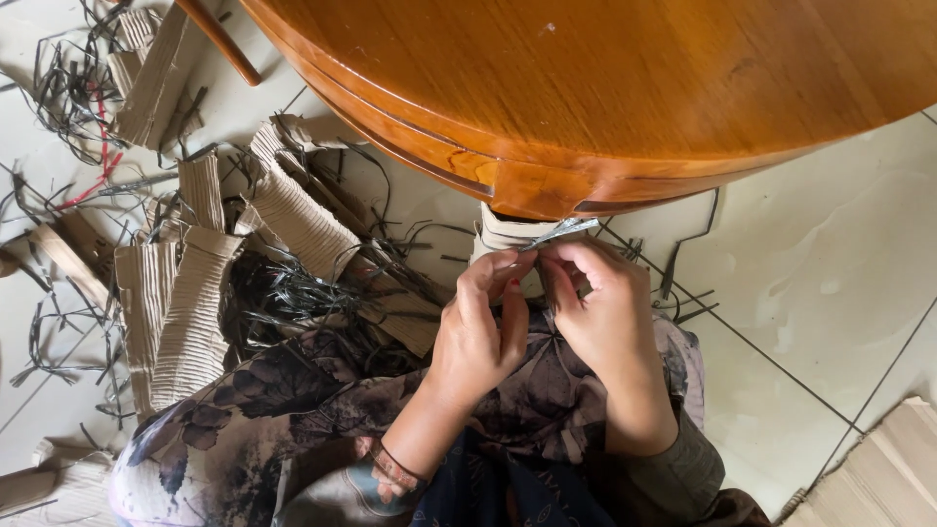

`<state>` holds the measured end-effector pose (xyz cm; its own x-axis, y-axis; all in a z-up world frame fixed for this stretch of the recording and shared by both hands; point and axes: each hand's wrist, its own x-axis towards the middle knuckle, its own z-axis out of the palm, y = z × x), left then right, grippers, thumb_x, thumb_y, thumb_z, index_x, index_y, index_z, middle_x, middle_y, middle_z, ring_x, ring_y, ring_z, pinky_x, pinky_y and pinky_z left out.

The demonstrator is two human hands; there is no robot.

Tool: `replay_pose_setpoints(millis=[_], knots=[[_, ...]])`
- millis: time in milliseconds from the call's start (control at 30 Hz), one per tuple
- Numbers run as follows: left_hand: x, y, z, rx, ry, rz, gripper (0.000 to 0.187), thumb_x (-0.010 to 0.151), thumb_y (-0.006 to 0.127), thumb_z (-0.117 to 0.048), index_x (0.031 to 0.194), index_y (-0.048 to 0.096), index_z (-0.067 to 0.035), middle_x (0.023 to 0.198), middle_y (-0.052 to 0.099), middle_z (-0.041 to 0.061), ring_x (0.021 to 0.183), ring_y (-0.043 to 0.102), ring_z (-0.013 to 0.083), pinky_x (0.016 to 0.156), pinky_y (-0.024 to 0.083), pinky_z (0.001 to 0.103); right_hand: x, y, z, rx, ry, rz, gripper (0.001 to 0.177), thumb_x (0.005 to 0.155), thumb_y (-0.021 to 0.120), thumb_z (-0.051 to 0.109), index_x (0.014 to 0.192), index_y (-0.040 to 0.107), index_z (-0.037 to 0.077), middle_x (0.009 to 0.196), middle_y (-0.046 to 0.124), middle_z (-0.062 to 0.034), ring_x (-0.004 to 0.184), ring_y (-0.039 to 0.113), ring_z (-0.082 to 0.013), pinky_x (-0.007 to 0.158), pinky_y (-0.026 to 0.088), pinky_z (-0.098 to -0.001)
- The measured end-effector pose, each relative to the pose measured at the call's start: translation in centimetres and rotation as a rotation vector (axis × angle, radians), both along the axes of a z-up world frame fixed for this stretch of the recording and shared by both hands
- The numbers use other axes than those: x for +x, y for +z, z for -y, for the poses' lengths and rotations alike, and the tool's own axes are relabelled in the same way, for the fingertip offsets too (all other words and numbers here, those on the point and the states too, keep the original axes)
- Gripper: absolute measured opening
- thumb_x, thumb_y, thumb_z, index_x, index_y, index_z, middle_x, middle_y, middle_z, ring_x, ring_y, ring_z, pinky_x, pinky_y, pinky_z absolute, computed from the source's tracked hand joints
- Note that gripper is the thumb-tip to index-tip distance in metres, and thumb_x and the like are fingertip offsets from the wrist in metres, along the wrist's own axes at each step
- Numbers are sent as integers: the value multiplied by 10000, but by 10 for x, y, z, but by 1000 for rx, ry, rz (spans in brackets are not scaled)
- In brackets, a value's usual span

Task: Wrapping the legs of a wooden stool with corrugated cardboard and securing it with wire for protection.

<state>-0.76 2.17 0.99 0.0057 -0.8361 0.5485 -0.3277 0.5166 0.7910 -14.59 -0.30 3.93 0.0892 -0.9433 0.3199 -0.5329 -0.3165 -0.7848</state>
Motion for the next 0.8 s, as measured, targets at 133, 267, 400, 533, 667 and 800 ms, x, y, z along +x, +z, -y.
replay_pose_setpoints(millis=[133, 267, 400, 533, 667, 800], knots=[[-6, 2, -3, -19, 1, 4, 406, 920, 519, 164, 1306, 435, 75, 1165, 734, 255, 984, 758, 413, 780, 654, 486, 2, 4, -1, -24, -3, -11, 101, 886, 707, -111, 919, 742, -23, 784, 726, -167, 620, 717, -281, 521, 570, -310], [-9, 7, -3, -60, 13, 51, 382, 899, 549, 175, 1252, 431, 89, 1177, 710, 294, 966, 748, 468, 740, 652, 488, -2, -1, -3, 40, -9, 61, 120, 934, 685, -40, 872, 772, 15, 726, 727, -136, 616, 708, -216, 519, 558, -306], [-9, 10, -1, -121, 49, 74, 413, 903, 570, 167, 1269, 391, 103, 1145, 679, 352, 919, 747, 488, 697, 654, 511, -1, -3, -5, 63, -24, 86, 65, 914, 754, 39, 857, 785, 47, 719, 739, -115, 623, 722, -193, 538, 565, -294], [-16, -6, -1, -155, 20, -38, 487, 890, 561, 201, 1305, 321, 117, 1217, 656, 319, 981, 750, 461, 795, 631, 502, -3, -14, -3, 58, -41, 103, 38, 851, 815, 28, 870, 788, 47, 719, 736, -130, 614, 715, -196, 551, 569, -310], [-12, -17, -1, -98, -56, -174, 582, 884, 563, 219, 1350, 232, 109, 1267, 616, 326, 1002, 740, 474, 857, 612, 540, 0, -10, -2, 87, -68, 110, 104, 881, 766, 12, 800, 789, 73, 616, 691, -98, 589, 708, -182, 565, 562, -313], [-7, -34, 6, -6, 6, -232, 704, 871, 683, 171, 1373, 195, 104, 1156, 660, 218, 852, 797, 358, 818, 646, 429, 1, -15, -2, 92, -68, 66, 102, 877, 757, 19, 800, 787, 79, 624, 697, -111, 610, 711, -186, 577, 549, -307]])
